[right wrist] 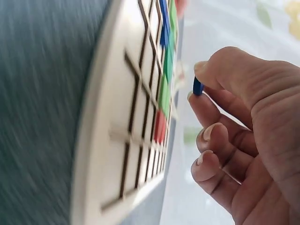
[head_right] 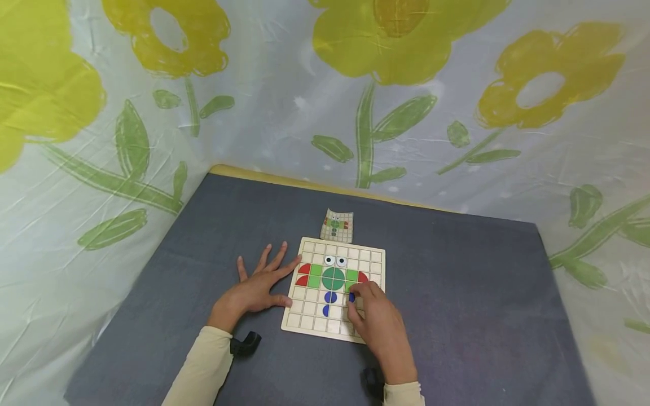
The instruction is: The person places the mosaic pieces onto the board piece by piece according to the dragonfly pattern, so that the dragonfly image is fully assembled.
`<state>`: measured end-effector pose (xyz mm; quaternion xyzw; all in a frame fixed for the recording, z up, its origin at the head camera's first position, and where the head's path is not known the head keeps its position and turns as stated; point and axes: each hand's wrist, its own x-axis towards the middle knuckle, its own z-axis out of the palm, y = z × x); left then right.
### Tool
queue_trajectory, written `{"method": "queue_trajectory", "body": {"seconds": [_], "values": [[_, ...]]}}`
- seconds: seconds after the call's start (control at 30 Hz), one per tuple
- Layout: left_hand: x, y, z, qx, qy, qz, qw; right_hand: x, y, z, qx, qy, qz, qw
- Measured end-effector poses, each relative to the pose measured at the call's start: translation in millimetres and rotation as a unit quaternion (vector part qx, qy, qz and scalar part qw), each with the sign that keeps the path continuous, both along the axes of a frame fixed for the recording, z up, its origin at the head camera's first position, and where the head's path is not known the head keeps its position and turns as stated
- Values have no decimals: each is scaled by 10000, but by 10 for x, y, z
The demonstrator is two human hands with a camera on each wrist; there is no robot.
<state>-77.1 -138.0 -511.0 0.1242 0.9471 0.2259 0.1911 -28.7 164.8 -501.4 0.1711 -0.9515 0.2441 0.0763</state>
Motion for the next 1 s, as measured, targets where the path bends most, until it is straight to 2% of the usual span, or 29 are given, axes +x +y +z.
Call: {"method": "queue_trajectory", "body": {"seconds": [0.23,0.53,1.0], "values": [[-8,-1,2,4,-2,3,10000,92,-194,-63,60,113,339,9993],[4,-3,-3,60,5,-5,10000,149,-291,-98,348,-293,231,9987],[5,-22,-38,129,73,-23,9999,160,-308,-115,518,-417,187,9976]]}}
